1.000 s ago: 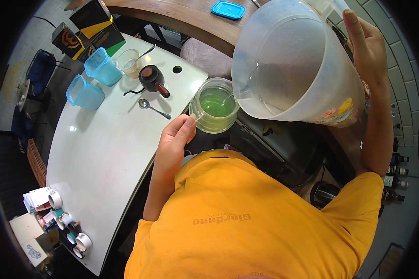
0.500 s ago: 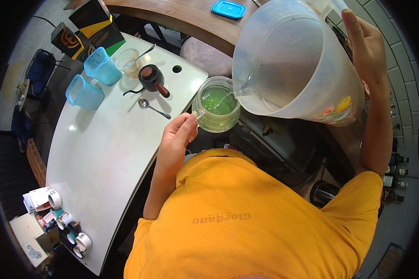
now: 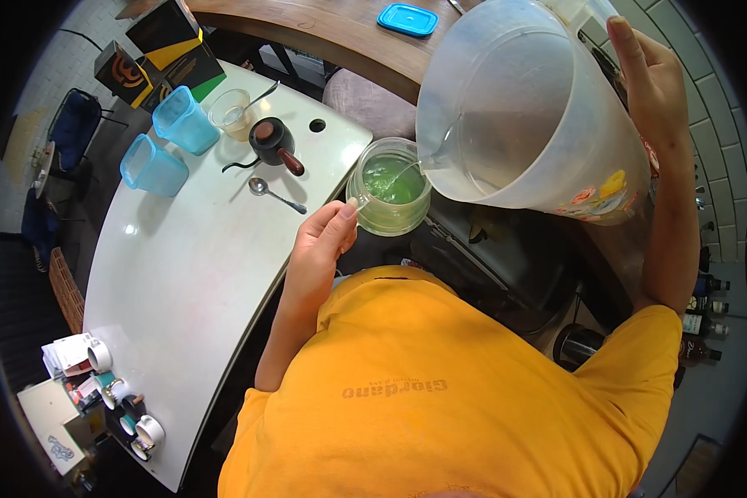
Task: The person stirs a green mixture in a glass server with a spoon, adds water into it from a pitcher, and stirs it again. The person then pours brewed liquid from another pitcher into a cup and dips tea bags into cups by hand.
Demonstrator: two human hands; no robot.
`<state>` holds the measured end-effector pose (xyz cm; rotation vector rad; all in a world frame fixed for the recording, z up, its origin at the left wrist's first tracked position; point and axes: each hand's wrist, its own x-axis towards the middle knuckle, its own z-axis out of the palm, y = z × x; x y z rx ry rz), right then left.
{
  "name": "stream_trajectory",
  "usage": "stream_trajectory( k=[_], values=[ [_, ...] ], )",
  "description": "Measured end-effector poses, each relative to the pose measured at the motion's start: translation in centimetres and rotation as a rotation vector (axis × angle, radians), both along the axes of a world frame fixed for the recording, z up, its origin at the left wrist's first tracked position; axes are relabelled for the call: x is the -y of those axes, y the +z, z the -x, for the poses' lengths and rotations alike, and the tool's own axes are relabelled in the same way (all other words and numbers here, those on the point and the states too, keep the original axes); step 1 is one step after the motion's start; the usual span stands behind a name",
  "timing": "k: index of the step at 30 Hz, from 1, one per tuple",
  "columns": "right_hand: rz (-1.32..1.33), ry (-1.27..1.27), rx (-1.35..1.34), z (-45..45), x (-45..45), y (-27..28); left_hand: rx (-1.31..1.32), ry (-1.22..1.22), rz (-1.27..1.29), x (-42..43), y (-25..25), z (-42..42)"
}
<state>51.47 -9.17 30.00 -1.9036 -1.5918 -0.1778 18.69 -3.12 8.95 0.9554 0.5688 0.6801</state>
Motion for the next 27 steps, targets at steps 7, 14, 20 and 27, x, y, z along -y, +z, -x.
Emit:
stream_trajectory(
  k=[7, 14, 20, 27],
  values=[
    [-0.011, 0.023, -0.05, 0.0, 0.2, -0.1, -0.004, 0.005, -0.016, 0.1, -0.2, 0.0],
    [0.005, 0.004, -0.028, 0.0, 0.6, 0.2, 0.005, -0.008, -0.007, 0.3, 0.0, -0.1],
    [0.005, -0.01, -0.006, 0.0, 1.0, 0.5, 0.025, -0.001, -0.006, 0.4, -0.1, -0.2],
    [-0.021, 0.0, -0.023, 0.3, 1.4, 0.1, 0.009, 0.004, -0.012, 0.8, -0.1, 0.0]
  ],
)
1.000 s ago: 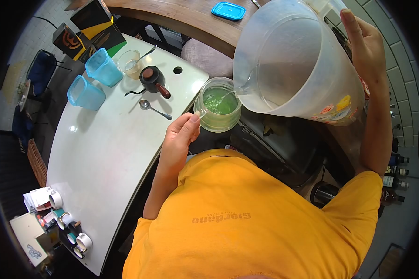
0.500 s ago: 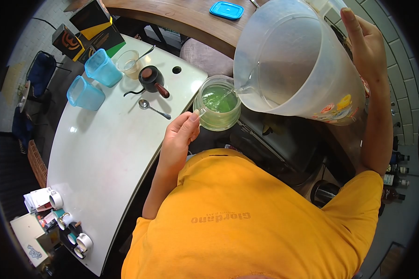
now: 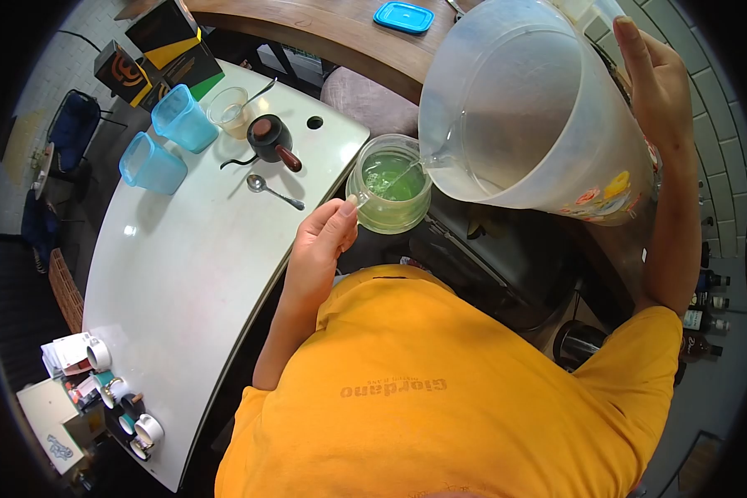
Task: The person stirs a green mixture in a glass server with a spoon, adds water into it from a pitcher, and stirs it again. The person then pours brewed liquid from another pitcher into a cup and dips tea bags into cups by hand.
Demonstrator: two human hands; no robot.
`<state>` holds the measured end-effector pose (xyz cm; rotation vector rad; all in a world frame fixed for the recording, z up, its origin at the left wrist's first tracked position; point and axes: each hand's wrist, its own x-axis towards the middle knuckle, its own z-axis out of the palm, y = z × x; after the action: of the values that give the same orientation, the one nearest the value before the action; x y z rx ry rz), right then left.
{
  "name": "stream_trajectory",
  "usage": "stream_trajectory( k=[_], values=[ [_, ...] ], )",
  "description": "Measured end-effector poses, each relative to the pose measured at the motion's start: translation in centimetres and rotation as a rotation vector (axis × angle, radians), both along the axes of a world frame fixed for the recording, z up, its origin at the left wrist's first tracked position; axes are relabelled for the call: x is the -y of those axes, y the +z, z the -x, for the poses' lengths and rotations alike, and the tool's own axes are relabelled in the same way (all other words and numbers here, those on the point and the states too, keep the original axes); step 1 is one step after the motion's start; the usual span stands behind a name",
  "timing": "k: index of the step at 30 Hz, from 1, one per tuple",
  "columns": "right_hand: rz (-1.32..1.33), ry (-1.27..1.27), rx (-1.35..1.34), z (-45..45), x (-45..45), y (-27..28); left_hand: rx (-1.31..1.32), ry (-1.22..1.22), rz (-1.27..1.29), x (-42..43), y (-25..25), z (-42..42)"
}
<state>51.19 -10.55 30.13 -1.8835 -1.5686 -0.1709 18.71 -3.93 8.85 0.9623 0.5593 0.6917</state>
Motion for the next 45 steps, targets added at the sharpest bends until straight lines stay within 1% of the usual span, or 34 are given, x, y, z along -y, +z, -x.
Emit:
stream_trajectory(
  k=[4, 7, 9, 21, 24, 27, 30, 36, 45],
  values=[
    [0.033, 0.0, 0.033, -0.3, 0.2, 0.2, -0.001, -0.011, -0.003, 0.1, 0.0, 0.0],
    [-0.013, -0.002, 0.046, -0.3, 0.4, 0.2, -0.003, -0.011, -0.003, 0.2, -0.1, 0.1],
    [0.074, -0.024, 0.021, -0.3, 0.7, 0.6, -0.003, -0.015, -0.005, 0.3, -0.1, 0.1],
    [0.056, -0.019, -0.032, 0.3, 1.2, 0.4, 0.01, -0.016, -0.015, 0.6, -0.3, 0.3],
    [0.073, -0.011, 0.024, 0.2, 1.3, 0.6, 0.02, -0.012, -0.027, 0.6, -0.2, 0.3],
    [0.097, -0.034, 0.001, 0.4, 1.4, 0.8, 0.02, -0.01, -0.032, 0.6, -0.4, 0.4],
    [0.062, -0.027, 0.036, 0.6, 1.4, 0.6, 0.017, -0.011, -0.036, 0.6, -0.5, 0.5],
    [0.115, -0.041, 0.032, 0.3, 1.5, 0.9, 0.018, -0.011, -0.045, 0.6, -0.6, 0.7],
    [0.079, -0.005, -0.017, 0.7, 1.2, 0.8, 0.012, -0.004, -0.034, 0.4, -0.5, 0.9]
  ],
)
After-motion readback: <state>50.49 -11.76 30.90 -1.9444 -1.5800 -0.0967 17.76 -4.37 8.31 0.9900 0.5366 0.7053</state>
